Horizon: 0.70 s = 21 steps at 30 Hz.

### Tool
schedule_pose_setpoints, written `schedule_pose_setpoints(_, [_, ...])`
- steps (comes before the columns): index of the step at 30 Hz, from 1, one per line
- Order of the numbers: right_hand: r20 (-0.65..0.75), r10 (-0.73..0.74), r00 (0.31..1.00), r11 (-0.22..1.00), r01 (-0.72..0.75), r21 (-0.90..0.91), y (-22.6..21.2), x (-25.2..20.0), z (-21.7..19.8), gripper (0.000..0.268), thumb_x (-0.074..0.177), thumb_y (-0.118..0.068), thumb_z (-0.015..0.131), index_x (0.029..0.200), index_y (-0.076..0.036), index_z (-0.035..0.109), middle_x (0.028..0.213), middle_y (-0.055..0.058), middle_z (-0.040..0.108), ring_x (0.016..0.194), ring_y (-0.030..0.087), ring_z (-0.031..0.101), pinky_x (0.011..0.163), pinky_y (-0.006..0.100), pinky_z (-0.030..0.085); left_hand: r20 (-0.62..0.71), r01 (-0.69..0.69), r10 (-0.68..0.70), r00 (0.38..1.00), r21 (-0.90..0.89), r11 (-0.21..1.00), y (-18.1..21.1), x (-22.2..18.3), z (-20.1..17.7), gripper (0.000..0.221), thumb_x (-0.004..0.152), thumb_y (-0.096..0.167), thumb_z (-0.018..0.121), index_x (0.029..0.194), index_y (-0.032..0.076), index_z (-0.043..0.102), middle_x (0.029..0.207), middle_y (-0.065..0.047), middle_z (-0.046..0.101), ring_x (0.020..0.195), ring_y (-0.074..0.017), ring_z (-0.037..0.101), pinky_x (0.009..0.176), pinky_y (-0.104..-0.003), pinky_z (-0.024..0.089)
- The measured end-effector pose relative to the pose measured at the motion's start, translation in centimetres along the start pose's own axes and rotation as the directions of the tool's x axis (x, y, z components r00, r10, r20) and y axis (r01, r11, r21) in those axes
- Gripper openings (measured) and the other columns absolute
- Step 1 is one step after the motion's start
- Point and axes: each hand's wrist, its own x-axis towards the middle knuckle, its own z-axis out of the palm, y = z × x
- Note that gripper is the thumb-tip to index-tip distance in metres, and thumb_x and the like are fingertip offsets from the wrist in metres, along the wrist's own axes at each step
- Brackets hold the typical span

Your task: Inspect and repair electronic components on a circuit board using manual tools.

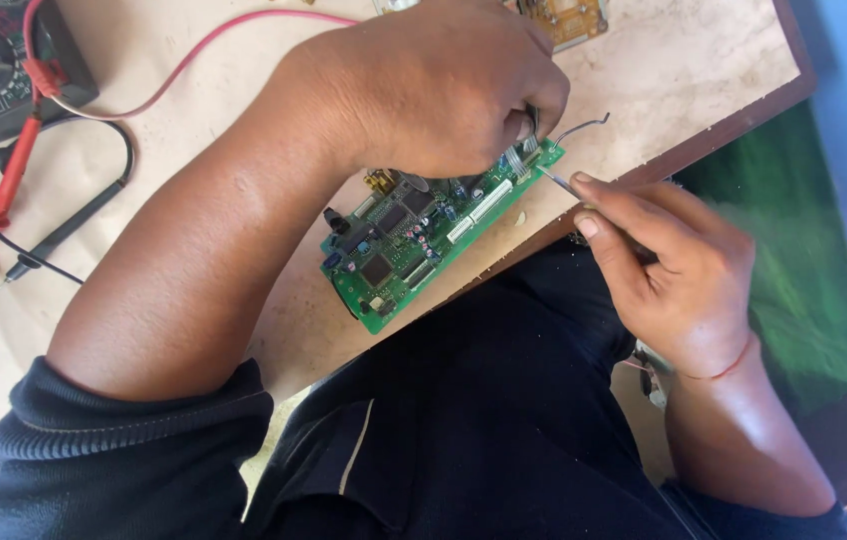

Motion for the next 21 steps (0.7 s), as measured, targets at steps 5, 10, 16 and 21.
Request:
schedule_pose_setpoints(5, [0.085, -0.119, 0.989, 0.935, 0.14, -0.325, 0.5, 0.2, -1.3, 0.03, 0.097, 0.004, 0.084, 0.125, -0.006, 0.086, 0.095, 0.006, 0.07, 0.062, 0.018, 0.055, 0.056, 0.031, 0.042, -0.032, -0.031, 0.032, 0.999, 0.05, 0.998, 0.0, -0.4, 1.3, 0.008, 0.09, 0.007, 0.074, 0.089, 0.014, 0.078, 0.09, -0.002, 0.071, 0.082, -0.026, 0.069, 0.072, -0.041, 0.053])
schedule_pose_setpoints(10, [0.148, -0.115, 0.982, 0.891, 0.168, -0.422, 1.0, 0.2, -1.1, 0.025, 0.099, -0.006, 0.081, 0.121, -0.013, 0.087, 0.096, 0.002, 0.069, 0.066, 0.021, 0.058, 0.06, 0.032, 0.045, -0.002, -0.003, 0.003, 1.0, 0.185, 0.983, 0.7, -0.6, 2.9, 0.007, 0.094, 0.019, 0.075, 0.099, 0.018, 0.079, 0.091, 0.001, 0.065, 0.094, -0.0236, 0.06, 0.092, -0.045, 0.042])
schedule_pose_setpoints(16, [0.095, -0.087, 0.992, 0.918, 0.117, -0.378, 1.4, -0.5, 0.5, 0.031, 0.097, -0.003, 0.081, 0.126, -0.013, 0.086, 0.092, 0.002, 0.068, 0.07, 0.02, 0.057, 0.063, 0.031, 0.045, -0.04, -0.099, 0.104, 0.994, 0.128, 0.987, 0.2, -1.3, 3.3, 0.008, 0.094, 0.014, 0.077, 0.095, 0.009, 0.07, 0.097, -0.007, 0.061, 0.097, -0.0275, 0.056, 0.091, -0.041, 0.05])
schedule_pose_setpoints(21, [0.096, -0.016, 0.995, 0.977, 0.036, -0.21, 1.6, -1.3, 1.0, 0.039, 0.094, 0.002, 0.074, 0.131, -0.007, 0.081, 0.09, 0.008, 0.058, 0.068, 0.02, 0.052, 0.06, 0.031, 0.043, -0.068, -0.125, 0.128, 0.989, 0.04, 0.991, 0.0, -1.5, 3.2, 0.011, 0.092, 0.004, 0.076, 0.096, 0.008, 0.066, 0.097, -0.008, 0.058, 0.096, -0.0263, 0.054, 0.095, -0.041, 0.047])
